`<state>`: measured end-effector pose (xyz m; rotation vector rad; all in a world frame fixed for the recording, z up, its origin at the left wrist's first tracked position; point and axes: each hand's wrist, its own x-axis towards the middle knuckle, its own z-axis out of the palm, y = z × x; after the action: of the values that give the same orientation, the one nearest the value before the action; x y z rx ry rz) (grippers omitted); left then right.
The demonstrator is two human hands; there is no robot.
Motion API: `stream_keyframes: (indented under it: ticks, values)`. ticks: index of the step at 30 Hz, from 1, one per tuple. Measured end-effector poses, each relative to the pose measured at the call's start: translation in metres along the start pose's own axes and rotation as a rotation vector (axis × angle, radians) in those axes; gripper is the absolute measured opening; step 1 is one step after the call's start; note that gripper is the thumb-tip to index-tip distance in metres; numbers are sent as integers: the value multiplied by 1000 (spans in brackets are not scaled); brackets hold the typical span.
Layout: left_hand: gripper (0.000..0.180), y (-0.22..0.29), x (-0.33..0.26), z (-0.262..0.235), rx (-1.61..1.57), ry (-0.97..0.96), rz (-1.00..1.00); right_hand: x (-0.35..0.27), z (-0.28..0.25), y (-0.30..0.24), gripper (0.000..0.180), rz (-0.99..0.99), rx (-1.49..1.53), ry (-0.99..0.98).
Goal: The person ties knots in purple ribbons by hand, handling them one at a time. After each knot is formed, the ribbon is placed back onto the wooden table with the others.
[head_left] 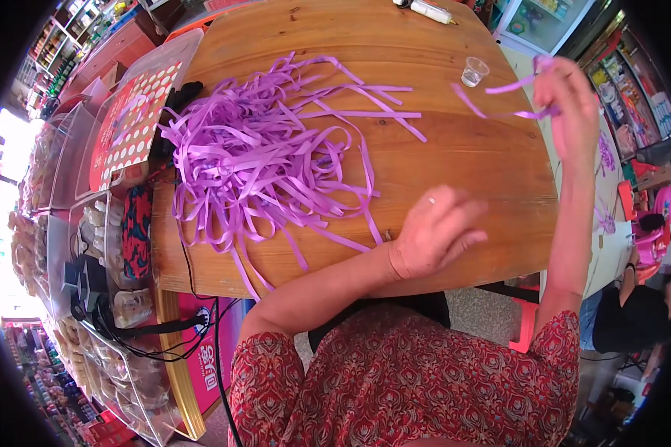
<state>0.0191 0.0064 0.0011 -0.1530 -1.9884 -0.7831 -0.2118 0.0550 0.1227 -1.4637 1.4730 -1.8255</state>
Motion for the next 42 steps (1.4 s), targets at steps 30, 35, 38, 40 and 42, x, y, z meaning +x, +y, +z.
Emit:
stream_keyframes:
  ticks: [30, 35, 38, 40, 42]
  values:
    - [43, -49, 40, -38, 768, 136, -68, -124, 25, 31, 13, 316, -307, -21]
    - [32, -10, 19, 9, -363, -41, -526, -121, 57, 30, 13, 118, -164, -4]
    - [24, -26, 9, -2, -362, -100, -636, -124, 47, 28, 12, 176, -267, 5]
    - [21, -38, 7, -18, -170, -104, -457, -129, 36, 30, 11, 141, -373, -26]
    - [17, -39, 19, -30, 108, -43, -437, -135, 28, 33, 11, 110, -473, -63]
